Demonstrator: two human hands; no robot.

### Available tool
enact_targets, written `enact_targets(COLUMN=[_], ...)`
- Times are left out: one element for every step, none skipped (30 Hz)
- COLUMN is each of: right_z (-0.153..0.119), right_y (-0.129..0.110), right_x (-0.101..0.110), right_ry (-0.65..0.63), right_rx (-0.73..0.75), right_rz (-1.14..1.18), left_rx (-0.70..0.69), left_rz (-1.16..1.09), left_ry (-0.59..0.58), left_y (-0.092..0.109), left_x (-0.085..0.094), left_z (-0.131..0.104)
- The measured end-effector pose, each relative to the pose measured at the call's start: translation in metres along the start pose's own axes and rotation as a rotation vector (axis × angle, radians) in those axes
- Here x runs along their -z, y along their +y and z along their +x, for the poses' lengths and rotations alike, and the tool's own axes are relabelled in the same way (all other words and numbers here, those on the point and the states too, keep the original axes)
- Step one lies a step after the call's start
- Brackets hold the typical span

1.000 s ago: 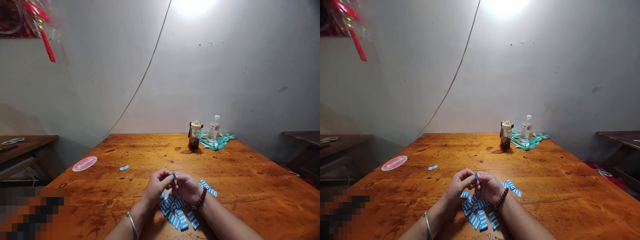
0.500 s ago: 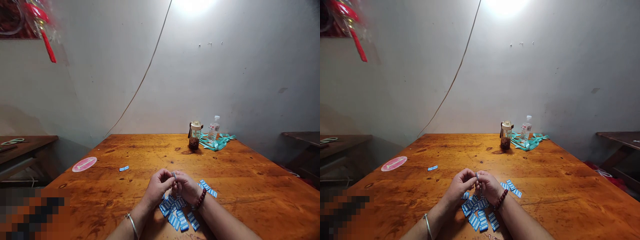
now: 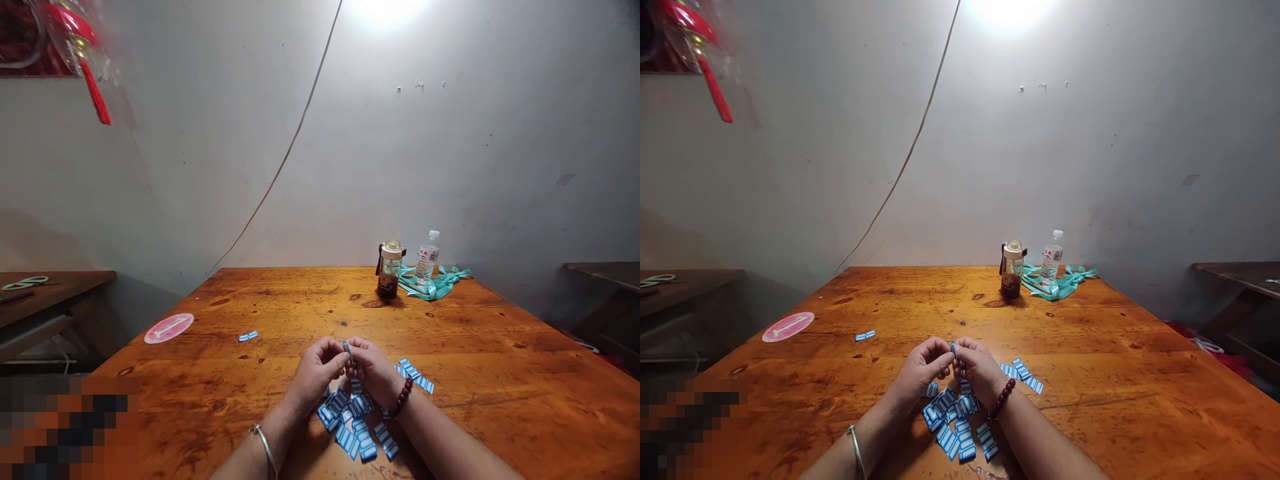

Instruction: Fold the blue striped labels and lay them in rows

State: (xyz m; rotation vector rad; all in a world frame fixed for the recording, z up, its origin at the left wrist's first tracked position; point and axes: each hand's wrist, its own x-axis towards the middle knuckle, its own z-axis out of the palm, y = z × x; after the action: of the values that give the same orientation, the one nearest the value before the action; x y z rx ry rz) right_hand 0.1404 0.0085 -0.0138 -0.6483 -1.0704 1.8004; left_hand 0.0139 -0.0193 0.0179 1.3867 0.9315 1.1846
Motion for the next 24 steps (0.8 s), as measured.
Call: enact_targets(right_z=[0.0,0.0,0.0,0.0,0.0,-0.001,-0.001,-0.002,-0.004,-0.005,-0.007,-0.009,-0.011,-0.013,-0.014,-0.015,-0.015,-0.016,-0.016,-0.016,-0.018,-0.02,-0.023,-0.028], right_y=[0.001,0.001,0.001,0.0,-0.001,-0.004,-0.008,-0.013,-0.018,-0.023,-0.027,-0.03,-0.033,-0.034,-0.034,-0.034,-0.033,-0.033,-0.035,-0.037,-0.041,-0.046,-0.052,-0.058], right_x=[0.0,0.001,0.001,0.0,0.0,0.0,0.0,0.0,0.0,0.0,0.0,0.0,0.0,0.0,0.0,-0.001,-0.002,-0.002,-0.003,-0.003,-0.003,-0.002,-0.001,0.0], right_ry=[-0.003,-0.004,-0.004,-0.003,0.0,0.007,0.019,0.034,0.052,0.07,0.078,0.092,0.1,0.11,0.128,0.132,0.13,0.132,0.125,0.109,0.084,0.052,0.013,-0.017], right_rx=[0.002,0.004,0.007,0.01,0.019,0.033,0.054,0.082,0.111,0.143,0.174,0.21,0.257,0.309,0.357,0.383,0.396,0.403,0.4,0.389,0.374,0.356,0.336,0.324], right_rz=[-0.002,-0.004,-0.011,-0.024,-0.045,-0.079,-0.129,-0.193,-0.275,-0.37,-0.476,-0.589,-0.718,-0.844,-0.951,-1.035,-1.101,-1.151,-1.188,-1.218,-1.245,-1.272,-1.302,-1.34], left_rx=[0.009,0.016,0.022,0.024,0.024,0.029,0.043,0.066,0.095,0.125,0.145,0.148,0.133,0.093,0.058,0.041,0.029,0.015,0.004,-0.004,-0.011,-0.015,-0.014,-0.011], left_rz=[-0.004,-0.006,-0.005,-0.003,-0.002,-0.006,-0.016,-0.031,-0.044,-0.052,-0.049,-0.028,0.009,0.049,0.091,0.136,0.173,0.208,0.239,0.264,0.284,0.296,0.301,0.299], left_ry=[-0.002,-0.002,-0.003,-0.001,0.004,0.01,0.018,0.023,0.025,0.02,0.007,-0.01,-0.028,-0.036,-0.036,-0.03,-0.016,-0.01,-0.007,-0.008,-0.011,-0.012,-0.01,0.002], left_y=[0.0,-0.001,-0.001,0.0,0.0,0.0,0.001,0.001,0.002,0.001,0.001,0.0,-0.001,-0.002,-0.003,-0.005,-0.006,-0.007,-0.008,-0.009,-0.009,-0.009,-0.009,-0.009], left_x=[0.0,0.0,0.0,0.001,0.001,0.002,0.003,0.005,0.006,0.007,0.007,0.007,0.007,0.007,0.006,0.005,0.005,0.005,0.005,0.005,0.006,0.007,0.009,0.01], left_z=[0.0,0.0,0.001,0.001,0.001,0.001,0.001,0.001,0.002,0.002,0.002,0.002,0.002,0.002,0.002,0.003,0.003,0.003,0.003,0.003,0.004,0.004,0.005,0.005])
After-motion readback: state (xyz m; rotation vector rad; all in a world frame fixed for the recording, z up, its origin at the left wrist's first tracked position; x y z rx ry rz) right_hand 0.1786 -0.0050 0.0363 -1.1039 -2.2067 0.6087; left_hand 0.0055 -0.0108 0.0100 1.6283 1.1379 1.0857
